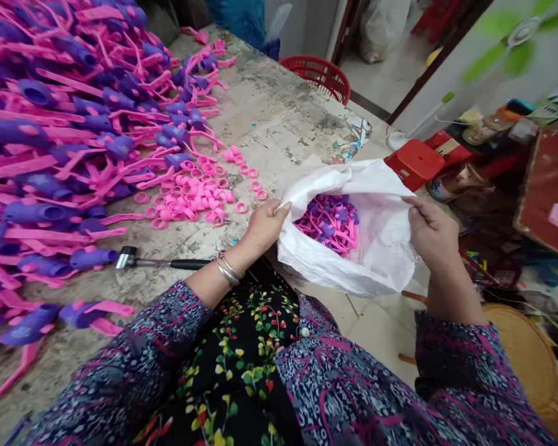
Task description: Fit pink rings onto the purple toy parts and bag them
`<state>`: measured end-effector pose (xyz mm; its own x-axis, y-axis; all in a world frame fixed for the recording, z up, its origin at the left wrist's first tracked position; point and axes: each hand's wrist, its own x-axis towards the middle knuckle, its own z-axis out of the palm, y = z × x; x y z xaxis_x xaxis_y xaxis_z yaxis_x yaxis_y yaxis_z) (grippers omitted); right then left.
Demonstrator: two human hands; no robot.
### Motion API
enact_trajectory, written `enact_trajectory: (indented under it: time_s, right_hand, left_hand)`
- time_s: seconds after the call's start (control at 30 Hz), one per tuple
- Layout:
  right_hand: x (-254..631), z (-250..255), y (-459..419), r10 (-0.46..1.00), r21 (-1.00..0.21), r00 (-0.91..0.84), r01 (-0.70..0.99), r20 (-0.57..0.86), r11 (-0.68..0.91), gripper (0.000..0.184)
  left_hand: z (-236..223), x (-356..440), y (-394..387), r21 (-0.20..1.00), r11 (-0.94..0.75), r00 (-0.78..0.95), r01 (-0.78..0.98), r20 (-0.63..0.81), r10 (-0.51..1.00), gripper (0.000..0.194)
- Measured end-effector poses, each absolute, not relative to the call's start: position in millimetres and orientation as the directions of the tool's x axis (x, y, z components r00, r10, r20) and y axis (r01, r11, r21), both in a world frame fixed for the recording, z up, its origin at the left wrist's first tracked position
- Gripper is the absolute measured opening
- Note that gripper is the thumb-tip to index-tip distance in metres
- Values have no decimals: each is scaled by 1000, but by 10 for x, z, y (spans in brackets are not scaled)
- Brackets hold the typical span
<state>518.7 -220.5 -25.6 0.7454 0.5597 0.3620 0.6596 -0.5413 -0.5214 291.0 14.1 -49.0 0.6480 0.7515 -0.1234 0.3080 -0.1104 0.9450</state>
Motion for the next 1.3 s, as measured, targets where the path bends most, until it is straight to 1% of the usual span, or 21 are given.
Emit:
enact_trajectory:
  time_s: [0.07,0.13,0.2,0.3,0.37,0.43,0.5,0.57,0.7,0.83,0.9,0.97,1.07,1.13,1.17,1.2,1.23,1.27,1.3]
  right_hand:
    - [5174,-242,-2184,592,-523,723,679,355,-516,39]
    - [5163,-229,-2177,591,-525,735,665,334,-531,39]
    - [5141,-207,-2172,567,-522,769,628,297,-578,40]
    - [5090,-143,-2151,523,-496,829,544,196,-677,41]
    - [5050,-84,-2129,497,-468,858,494,128,-733,42]
    - [5011,-24,-2106,480,-428,872,470,94,-772,44]
    - [4973,30,-2088,473,-362,876,474,98,-802,45]
    - [4941,76,-2073,479,-294,867,497,135,-817,48]
    - [4901,181,-2007,561,-179,801,595,210,-783,52]
    - [4848,403,-1835,680,-58,699,706,224,-706,48]
    - [4783,564,-1742,750,-38,621,775,228,-630,46]
    - [4681,716,-1682,837,-82,493,869,239,-488,45]
    - [4467,828,-1697,957,-213,220,961,191,-178,43]
    - [4289,811,-1773,993,-220,7,975,116,18,39]
    - [4190,785,-1818,993,-209,-61,975,98,80,37]
    - [4084,755,-1859,990,-205,-93,972,101,113,34]
    - [3968,726,-1891,985,-203,-90,972,150,119,32]
    - [3842,701,-1907,979,-213,-58,972,194,99,30]
    - [3706,681,-1903,969,-252,8,966,247,56,28]
  left_hand:
    - [-504,2855,138,940,-113,655,321,-134,743,27]
    - [-493,2808,126,932,-119,663,343,-151,733,29]
    - [-448,2765,116,910,-143,675,389,-175,717,29]
    - [-330,2694,108,836,-247,700,490,-209,682,24]
    - [-248,2643,102,772,-319,704,550,-223,674,30]
    - [-187,2595,92,733,-344,693,586,-234,682,39]
    - [-160,2557,82,722,-334,678,606,-249,692,45]
    - [-162,2532,78,718,-314,664,621,-269,698,48]
    - [-212,2514,90,721,-267,651,639,-321,688,50]
    - [-226,2489,95,746,-252,664,617,-320,676,55]
    - [-187,2438,91,756,-273,681,595,-293,672,56]
    - [-120,2342,88,768,-301,707,566,-263,657,54]
    - [-7,2093,79,787,-316,739,530,-246,627,45]
    - [50,1860,57,803,-291,747,520,-263,611,36]
    - [68,1729,40,814,-268,749,516,-277,601,31]
    - [78,1593,19,828,-237,752,508,-293,591,28]
    - [79,1453,-5,845,-199,754,497,-306,581,26]
    - [72,1313,-29,861,-160,760,483,-321,565,25]
    - [57,1173,-53,874,-121,762,471,-334,554,24]
